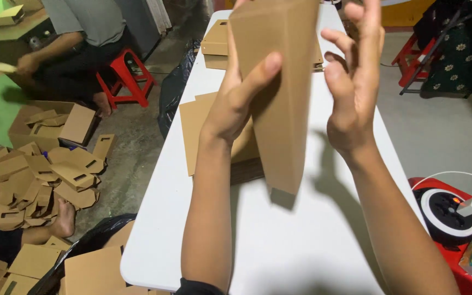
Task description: Assembling cardboard boxes by folding flat templates and tucking in flaps at a work table.
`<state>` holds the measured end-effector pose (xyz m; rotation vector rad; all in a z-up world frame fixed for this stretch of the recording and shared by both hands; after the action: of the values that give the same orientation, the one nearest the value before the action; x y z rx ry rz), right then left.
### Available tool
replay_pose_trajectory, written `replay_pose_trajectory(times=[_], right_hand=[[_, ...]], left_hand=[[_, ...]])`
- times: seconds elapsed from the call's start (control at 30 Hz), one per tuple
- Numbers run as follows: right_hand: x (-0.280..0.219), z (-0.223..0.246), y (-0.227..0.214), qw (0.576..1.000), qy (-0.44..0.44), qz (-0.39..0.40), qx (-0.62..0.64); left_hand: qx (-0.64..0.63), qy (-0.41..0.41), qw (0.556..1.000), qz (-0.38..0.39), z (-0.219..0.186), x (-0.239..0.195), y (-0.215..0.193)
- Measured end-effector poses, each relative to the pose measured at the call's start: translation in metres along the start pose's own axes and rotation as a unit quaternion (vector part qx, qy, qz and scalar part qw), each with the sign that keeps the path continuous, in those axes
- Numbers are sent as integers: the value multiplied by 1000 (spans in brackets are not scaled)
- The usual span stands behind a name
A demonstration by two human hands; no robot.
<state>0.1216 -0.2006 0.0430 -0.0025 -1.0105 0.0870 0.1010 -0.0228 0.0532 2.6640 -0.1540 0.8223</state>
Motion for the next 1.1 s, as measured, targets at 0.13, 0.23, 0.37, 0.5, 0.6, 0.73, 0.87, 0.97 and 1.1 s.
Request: replay_pose_trajectory(times=[0.13,0.23,0.37,0.5,0.6,0.73,0.87,0.97,1.1], right_hand=[[-7,34,18,993,-58,68,-72],[-17,57,26,979,-166,55,-101],[-20,67,20,980,-163,15,-115],[-19,71,16,965,-184,-13,-188],[-16,73,17,953,-210,-7,-218],[-10,80,20,952,-213,9,-218],[-7,93,25,947,-233,5,-221],[-7,95,28,954,-228,6,-195],[-4,98,32,966,-206,26,-157]], left_hand=[[73,25,993,-93,-21,-3,6],[127,48,988,-70,-23,-4,10],[149,82,983,-69,-31,-10,10],[129,94,985,-63,-29,-9,11],[159,123,979,-37,-30,-11,20],[177,152,972,-15,-33,-14,25],[209,162,964,-14,-29,-13,18],[234,177,956,-20,-32,-13,16],[252,202,946,-32,-28,-9,9]])
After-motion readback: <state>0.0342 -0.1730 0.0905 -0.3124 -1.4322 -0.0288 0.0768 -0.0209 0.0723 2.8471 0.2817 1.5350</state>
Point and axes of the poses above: each hand's wrist, its own x-axis towards the middle knuckle, its own y-axis out of the palm, z = x × y, the point moved 9 cm from there along x, towards the middle knuckle, and after that the axes turned 3 degrees about -z, right-handed, at the moved point
